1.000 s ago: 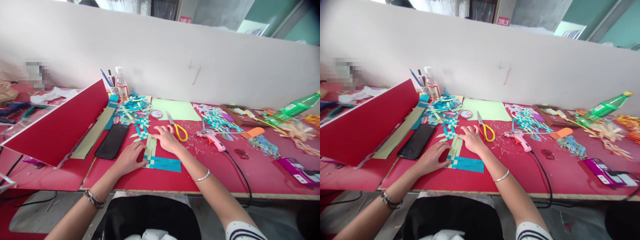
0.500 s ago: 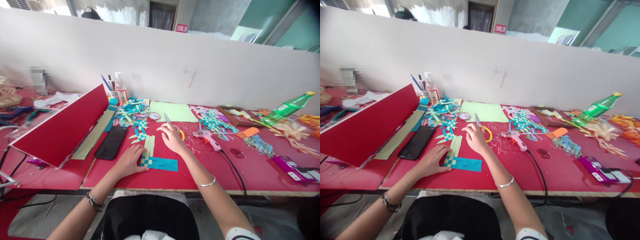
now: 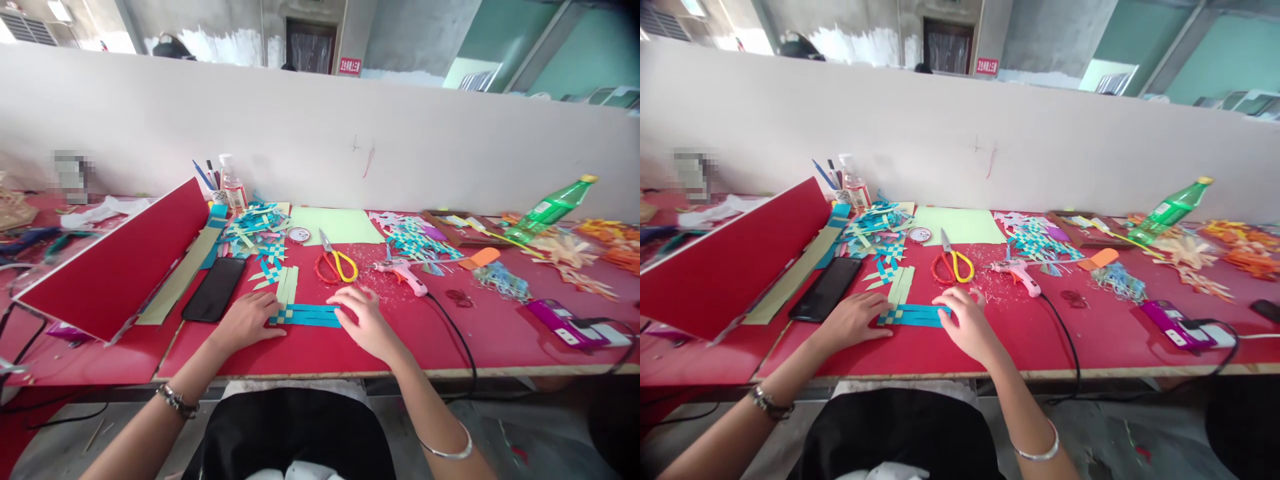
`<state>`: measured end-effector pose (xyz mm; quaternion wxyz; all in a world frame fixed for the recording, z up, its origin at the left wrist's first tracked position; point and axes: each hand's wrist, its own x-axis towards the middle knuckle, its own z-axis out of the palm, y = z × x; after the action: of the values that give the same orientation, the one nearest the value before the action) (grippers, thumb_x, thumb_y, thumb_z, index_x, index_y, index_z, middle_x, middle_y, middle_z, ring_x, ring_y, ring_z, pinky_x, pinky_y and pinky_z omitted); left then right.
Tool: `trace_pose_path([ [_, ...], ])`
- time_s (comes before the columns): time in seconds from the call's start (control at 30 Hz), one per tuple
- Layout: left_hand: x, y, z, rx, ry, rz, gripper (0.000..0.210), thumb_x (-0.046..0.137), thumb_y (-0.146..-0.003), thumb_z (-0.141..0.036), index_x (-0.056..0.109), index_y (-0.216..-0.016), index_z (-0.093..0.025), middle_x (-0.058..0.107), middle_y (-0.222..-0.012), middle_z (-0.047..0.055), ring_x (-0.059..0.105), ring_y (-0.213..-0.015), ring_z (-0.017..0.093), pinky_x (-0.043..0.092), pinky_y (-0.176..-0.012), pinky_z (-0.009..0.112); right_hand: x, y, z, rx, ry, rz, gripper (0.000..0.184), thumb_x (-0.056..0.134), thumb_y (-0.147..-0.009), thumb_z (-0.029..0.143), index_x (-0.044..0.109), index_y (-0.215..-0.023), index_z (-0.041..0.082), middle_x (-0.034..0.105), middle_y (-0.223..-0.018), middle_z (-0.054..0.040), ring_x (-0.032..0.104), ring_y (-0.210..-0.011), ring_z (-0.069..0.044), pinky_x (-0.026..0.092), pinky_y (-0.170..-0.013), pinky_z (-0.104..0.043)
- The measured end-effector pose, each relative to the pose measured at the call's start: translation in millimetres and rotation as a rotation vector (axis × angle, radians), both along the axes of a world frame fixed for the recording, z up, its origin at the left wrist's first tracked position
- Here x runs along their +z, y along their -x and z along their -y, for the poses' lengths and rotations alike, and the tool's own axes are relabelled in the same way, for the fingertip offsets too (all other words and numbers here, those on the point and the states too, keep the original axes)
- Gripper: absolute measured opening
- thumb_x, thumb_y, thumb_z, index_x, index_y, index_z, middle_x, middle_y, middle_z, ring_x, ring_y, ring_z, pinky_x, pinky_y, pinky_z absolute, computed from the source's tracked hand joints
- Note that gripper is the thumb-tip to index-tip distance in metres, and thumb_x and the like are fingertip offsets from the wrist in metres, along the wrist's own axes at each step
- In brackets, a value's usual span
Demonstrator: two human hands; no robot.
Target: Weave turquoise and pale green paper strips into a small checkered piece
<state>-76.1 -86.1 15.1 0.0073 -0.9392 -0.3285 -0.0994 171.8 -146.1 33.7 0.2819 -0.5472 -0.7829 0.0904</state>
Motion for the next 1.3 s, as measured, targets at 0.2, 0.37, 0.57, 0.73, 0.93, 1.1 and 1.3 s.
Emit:
trace_pose_path([
  [0.2, -5.1, 9, -2, -0.004, 0.259, 0.170, 0.036, 0.049, -0.075, -0.043, 0.055, -0.103, -0.020, 0.052, -0.100, 0.007, 0.052, -0.091, 0.018, 0.042, -0.080, 0.027, -12.9, 5, 10, -0.010, 0.020, -0.029, 0.021, 0.037, -0.082, 0.021, 0.053, -0.095, 0.025, 0.057, -0.096, -0.0020, 0.052, -0.094, -0.015, 0.024, -0.093, -0.036],
  [0.37, -14.5, 9, -3, 0.029, 0.292, 0.228, 0.029, 0.046, -0.079, -0.040, 0.057, -0.096, -0.018, 0.052, -0.095, 0.007, 0.052, -0.087, 0.017, 0.043, -0.077, 0.027, -22.4, 40, 2, 0.089, -0.004, 0.031, 0.024, 0.043, -0.081, 0.028, 0.050, -0.104, 0.026, 0.054, -0.105, -0.0039, 0.048, -0.100, -0.016, 0.020, -0.095, -0.040],
  [0.57, -17.3, 9, -2, 0.003, 0.323, 0.298, 0.028, 0.050, -0.076, -0.038, 0.052, -0.095, -0.017, 0.047, -0.100, 0.007, 0.050, -0.089, 0.016, 0.042, -0.079, 0.027, -31.0, 70, -23, 0.195, -0.004, 0.119, 0.024, 0.049, -0.079, 0.027, 0.050, -0.103, 0.023, 0.058, -0.102, -0.0049, 0.050, -0.097, -0.017, 0.010, -0.096, -0.049],
  [0.73, -15.0, 7, -4, 0.019, 0.359, 0.341, 0.021, 0.048, -0.078, -0.035, 0.050, -0.085, -0.016, 0.047, -0.090, 0.005, 0.050, -0.079, 0.014, 0.043, -0.072, 0.025, -29.8, 73, -32, 0.216, -0.038, 0.209, 0.012, 0.052, -0.078, 0.024, 0.056, -0.088, 0.021, 0.062, -0.087, -0.0011, 0.054, -0.086, -0.015, 0.002, -0.096, -0.051],
  [0.93, -13.7, 12, -6, -0.007, 0.357, 0.326, 0.022, 0.047, -0.078, -0.037, 0.053, -0.087, -0.018, 0.048, -0.091, 0.005, 0.050, -0.079, 0.014, 0.043, -0.072, 0.026, -29.1, 70, -31, 0.237, -0.056, 0.222, 0.011, 0.050, -0.079, 0.025, 0.058, -0.087, 0.023, 0.063, -0.088, 0.0008, 0.054, -0.085, -0.014, 0.001, -0.096, -0.050],
  [1.1, -15.0, 15, -9, -0.011, 0.328, 0.299, 0.024, 0.047, -0.078, -0.038, 0.054, -0.086, -0.017, 0.051, -0.088, 0.005, 0.051, -0.080, 0.014, 0.042, -0.073, 0.025, -28.7, 68, -35, 0.259, -0.044, 0.188, 0.013, 0.051, -0.078, 0.028, 0.057, -0.089, 0.023, 0.063, -0.090, -0.0006, 0.054, -0.089, -0.015, 0.004, -0.096, -0.050],
  [1.3, -15.4, 16, -9, -0.035, 0.172, 0.194, 0.029, 0.039, -0.082, -0.040, 0.057, -0.087, -0.018, 0.053, -0.089, 0.005, 0.052, -0.080, 0.014, 0.042, -0.070, 0.023, -25.2, 69, -38, 0.281, -0.070, 0.219, 0.012, 0.053, -0.077, 0.027, 0.059, -0.085, 0.020, 0.063, -0.084, -0.0014, 0.054, -0.085, -0.015, 0.005, -0.096, -0.049],
])
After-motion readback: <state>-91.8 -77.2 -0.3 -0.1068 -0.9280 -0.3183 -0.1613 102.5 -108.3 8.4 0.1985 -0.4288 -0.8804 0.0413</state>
